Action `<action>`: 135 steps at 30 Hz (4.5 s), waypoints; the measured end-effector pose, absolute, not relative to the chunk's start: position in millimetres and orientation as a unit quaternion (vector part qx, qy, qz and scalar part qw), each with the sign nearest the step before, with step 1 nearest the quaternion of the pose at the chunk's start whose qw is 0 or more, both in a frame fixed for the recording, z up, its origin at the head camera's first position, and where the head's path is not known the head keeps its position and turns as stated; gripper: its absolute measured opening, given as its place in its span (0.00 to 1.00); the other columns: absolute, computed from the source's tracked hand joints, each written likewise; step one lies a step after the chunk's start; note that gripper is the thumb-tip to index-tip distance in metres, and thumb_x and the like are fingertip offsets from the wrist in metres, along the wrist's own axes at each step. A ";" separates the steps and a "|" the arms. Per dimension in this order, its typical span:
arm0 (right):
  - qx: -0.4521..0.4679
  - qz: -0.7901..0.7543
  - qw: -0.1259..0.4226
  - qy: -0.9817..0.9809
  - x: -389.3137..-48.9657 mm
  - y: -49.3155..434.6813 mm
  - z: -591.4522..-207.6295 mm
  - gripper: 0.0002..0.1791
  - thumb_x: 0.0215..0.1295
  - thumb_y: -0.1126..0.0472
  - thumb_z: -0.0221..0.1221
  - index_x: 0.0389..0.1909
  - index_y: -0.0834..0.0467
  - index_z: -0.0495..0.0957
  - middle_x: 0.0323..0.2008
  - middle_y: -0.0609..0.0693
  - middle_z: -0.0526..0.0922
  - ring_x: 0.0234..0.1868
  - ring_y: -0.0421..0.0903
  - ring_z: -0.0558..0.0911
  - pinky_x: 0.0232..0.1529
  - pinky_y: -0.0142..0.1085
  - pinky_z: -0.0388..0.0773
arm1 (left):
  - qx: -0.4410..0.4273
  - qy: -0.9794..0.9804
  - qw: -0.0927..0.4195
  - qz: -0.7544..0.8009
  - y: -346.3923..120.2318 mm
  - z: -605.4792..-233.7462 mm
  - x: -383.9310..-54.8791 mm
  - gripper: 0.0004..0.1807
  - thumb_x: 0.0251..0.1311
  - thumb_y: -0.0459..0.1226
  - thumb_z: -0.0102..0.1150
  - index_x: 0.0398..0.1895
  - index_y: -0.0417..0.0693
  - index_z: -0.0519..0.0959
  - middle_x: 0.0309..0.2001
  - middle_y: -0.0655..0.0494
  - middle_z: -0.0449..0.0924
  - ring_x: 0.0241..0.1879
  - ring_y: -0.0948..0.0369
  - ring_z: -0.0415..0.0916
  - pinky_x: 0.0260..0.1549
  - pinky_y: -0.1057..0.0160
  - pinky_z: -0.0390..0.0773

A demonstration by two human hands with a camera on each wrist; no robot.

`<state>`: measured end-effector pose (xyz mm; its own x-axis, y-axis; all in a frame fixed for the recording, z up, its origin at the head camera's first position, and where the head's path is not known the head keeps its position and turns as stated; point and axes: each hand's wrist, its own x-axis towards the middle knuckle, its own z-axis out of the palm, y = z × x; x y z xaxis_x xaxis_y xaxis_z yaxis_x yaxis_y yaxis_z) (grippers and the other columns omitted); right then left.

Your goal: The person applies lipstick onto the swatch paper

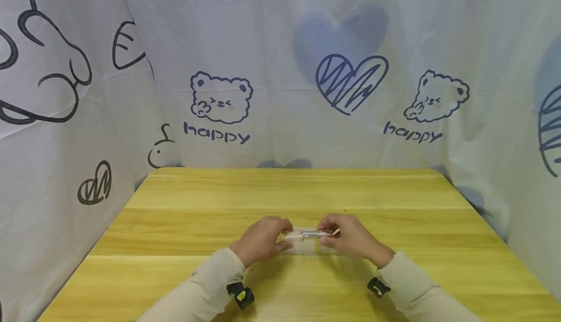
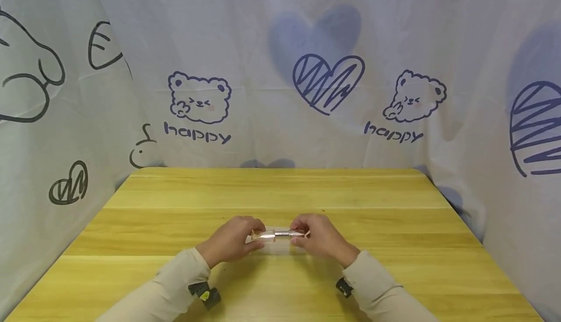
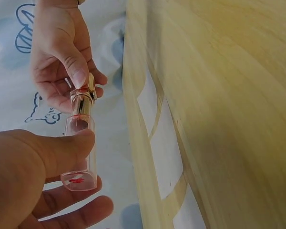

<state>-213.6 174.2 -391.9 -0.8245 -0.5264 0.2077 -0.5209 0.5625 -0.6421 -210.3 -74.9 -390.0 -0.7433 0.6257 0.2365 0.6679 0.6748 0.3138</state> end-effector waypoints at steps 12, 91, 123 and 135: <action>-0.272 -0.335 -0.026 0.902 -215.2 181.1 -394.5 0.08 0.59 0.65 0.67 0.38 0.56 0.81 0.31 0.40 0.79 0.32 0.40 0.76 0.33 0.33 0.75 | -0.340 -0.916 0.058 -0.207 -77.8 -388.8 -208.7 0.14 0.59 0.41 0.68 0.44 0.43 0.81 0.36 0.51 0.75 0.33 0.61 0.73 0.33 0.63 0.76; -0.184 -0.384 -0.008 0.905 -211.5 215.6 -409.4 0.11 0.61 0.68 0.65 0.44 0.63 0.77 0.38 0.50 0.80 0.37 0.46 0.83 0.36 0.34 0.80 | -0.354 -0.897 -0.038 -0.262 -110.3 -411.4 -197.4 0.16 0.56 0.38 0.69 0.33 0.51 0.68 0.31 0.60 0.79 0.30 0.68 0.75 0.29 0.68 0.75; -0.207 -0.385 -0.011 0.899 -213.2 213.1 -411.0 0.11 0.61 0.68 0.65 0.44 0.63 0.77 0.38 0.50 0.80 0.36 0.43 0.82 0.37 0.31 0.79 | -0.369 -0.900 -0.073 -0.221 -84.3 -418.7 -191.7 0.16 0.54 0.42 0.72 0.34 0.54 0.70 0.30 0.66 0.75 0.26 0.70 0.66 0.31 0.70 0.71; -0.218 -0.389 -0.004 0.895 -213.9 211.1 -407.1 0.12 0.63 0.66 0.64 0.45 0.62 0.77 0.39 0.50 0.80 0.37 0.43 0.82 0.36 0.31 0.79 | -0.360 -0.901 -0.082 -0.230 -83.1 -412.4 -192.1 0.18 0.54 0.45 0.71 0.38 0.54 0.70 0.36 0.60 0.81 0.35 0.68 0.75 0.35 0.68 0.75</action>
<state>-213.9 211.1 -407.1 -0.9049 -0.3868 0.1774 -0.3935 0.6018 -0.6950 -192.1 -83.1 -412.4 -0.7280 0.6853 0.0178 0.6096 0.6353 0.4741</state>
